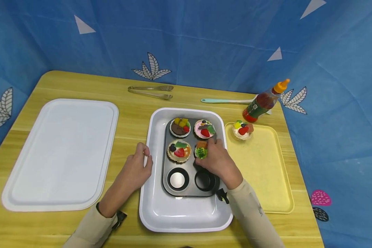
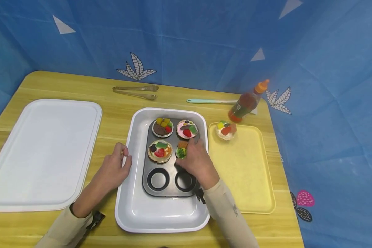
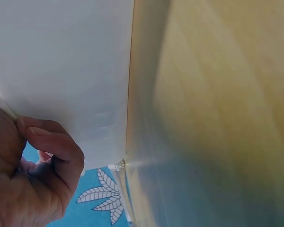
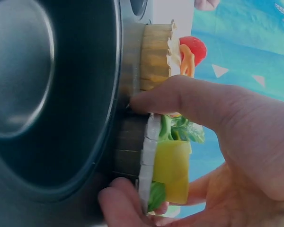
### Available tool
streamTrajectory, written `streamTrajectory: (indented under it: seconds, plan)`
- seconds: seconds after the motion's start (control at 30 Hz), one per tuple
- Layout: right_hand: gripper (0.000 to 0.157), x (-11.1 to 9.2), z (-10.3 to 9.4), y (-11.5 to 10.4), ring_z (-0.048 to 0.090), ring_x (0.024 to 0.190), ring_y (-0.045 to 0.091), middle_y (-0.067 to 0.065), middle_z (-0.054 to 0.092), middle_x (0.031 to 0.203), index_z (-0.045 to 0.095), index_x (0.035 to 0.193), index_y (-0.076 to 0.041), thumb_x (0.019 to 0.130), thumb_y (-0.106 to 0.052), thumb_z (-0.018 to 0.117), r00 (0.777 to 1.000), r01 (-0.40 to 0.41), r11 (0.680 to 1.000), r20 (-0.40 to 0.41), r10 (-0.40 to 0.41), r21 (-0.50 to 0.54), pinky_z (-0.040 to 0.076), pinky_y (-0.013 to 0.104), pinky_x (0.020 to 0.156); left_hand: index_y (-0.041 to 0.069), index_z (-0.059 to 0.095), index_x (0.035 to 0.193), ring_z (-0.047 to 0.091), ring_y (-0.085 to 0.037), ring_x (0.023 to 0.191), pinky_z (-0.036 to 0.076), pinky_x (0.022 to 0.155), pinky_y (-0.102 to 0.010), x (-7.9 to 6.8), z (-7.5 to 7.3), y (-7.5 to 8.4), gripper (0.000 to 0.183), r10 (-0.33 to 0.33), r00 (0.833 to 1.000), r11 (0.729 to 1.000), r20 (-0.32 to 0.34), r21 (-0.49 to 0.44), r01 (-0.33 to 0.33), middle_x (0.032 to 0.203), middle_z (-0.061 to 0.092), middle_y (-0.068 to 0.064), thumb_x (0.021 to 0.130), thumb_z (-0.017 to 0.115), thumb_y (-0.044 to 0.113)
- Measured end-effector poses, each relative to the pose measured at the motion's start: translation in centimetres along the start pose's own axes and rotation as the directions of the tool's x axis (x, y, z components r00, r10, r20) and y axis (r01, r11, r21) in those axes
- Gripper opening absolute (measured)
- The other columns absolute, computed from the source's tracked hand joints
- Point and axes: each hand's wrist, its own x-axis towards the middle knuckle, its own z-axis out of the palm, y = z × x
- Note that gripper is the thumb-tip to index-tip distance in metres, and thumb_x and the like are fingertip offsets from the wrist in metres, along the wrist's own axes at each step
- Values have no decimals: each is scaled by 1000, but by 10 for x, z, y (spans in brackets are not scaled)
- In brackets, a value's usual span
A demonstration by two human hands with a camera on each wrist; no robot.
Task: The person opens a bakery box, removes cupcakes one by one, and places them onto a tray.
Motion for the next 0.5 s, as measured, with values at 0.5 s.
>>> streamTrajectory:
  seconds: [0.5]
  plan:
    - [89, 2, 3, 3, 58, 96, 34, 24, 45, 117, 36, 140, 11, 78, -34, 80, 1000, -4, 998, -3, 4, 64, 53, 47, 85, 12, 39, 106, 50, -24, 55, 38, 49, -34, 1, 0, 0, 14, 4, 1000, 1000, -3, 0, -4, 57, 45, -9, 99, 50, 17]
